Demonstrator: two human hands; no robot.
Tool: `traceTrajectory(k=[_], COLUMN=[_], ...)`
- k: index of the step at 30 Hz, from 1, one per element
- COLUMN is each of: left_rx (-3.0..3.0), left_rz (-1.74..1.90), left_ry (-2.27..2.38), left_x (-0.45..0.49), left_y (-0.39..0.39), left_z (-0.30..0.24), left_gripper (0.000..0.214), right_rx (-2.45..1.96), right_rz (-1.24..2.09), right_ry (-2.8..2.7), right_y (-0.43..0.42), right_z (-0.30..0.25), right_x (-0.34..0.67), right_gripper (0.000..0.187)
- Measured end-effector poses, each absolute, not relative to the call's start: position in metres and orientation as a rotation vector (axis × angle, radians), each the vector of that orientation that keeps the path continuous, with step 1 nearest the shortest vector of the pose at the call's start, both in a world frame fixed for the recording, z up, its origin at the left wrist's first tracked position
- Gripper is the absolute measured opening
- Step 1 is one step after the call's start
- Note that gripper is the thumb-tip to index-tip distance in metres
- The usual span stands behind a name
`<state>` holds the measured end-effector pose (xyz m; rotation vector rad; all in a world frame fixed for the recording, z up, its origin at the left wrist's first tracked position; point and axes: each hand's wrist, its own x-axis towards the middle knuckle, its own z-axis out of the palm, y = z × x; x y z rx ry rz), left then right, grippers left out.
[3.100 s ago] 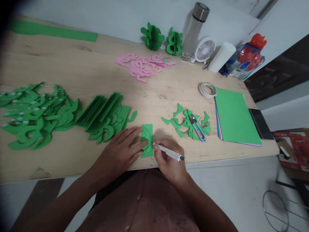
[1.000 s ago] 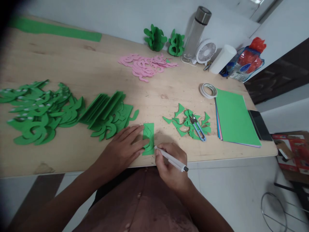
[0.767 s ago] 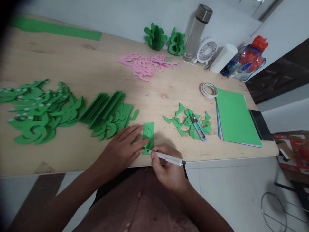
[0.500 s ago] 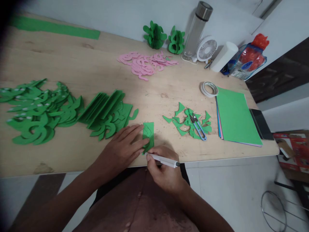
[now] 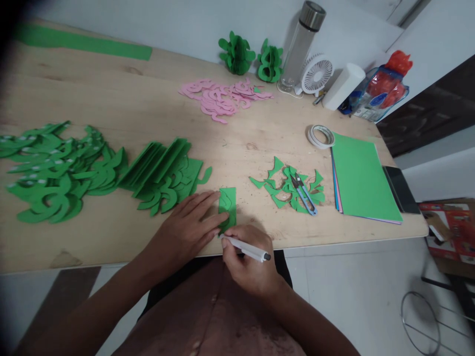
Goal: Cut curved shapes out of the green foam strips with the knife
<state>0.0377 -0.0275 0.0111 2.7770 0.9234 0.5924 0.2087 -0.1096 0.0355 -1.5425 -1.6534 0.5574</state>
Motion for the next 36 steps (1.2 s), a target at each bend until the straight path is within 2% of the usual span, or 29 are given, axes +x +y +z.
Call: traceTrajectory(k=[36], left_rx=[2.827], left_rz=[0.578], left_ry=[0.929], left_x=[0.039], left_y=[-0.027], left_z=[0.011], left_gripper=[0.027], right_rx=[-1.589], right_rz=[0.577], right_ry=[-1.607], right_y=[-0.111], right_z=[0.036], right_x=[0.222], right_gripper=[0.01])
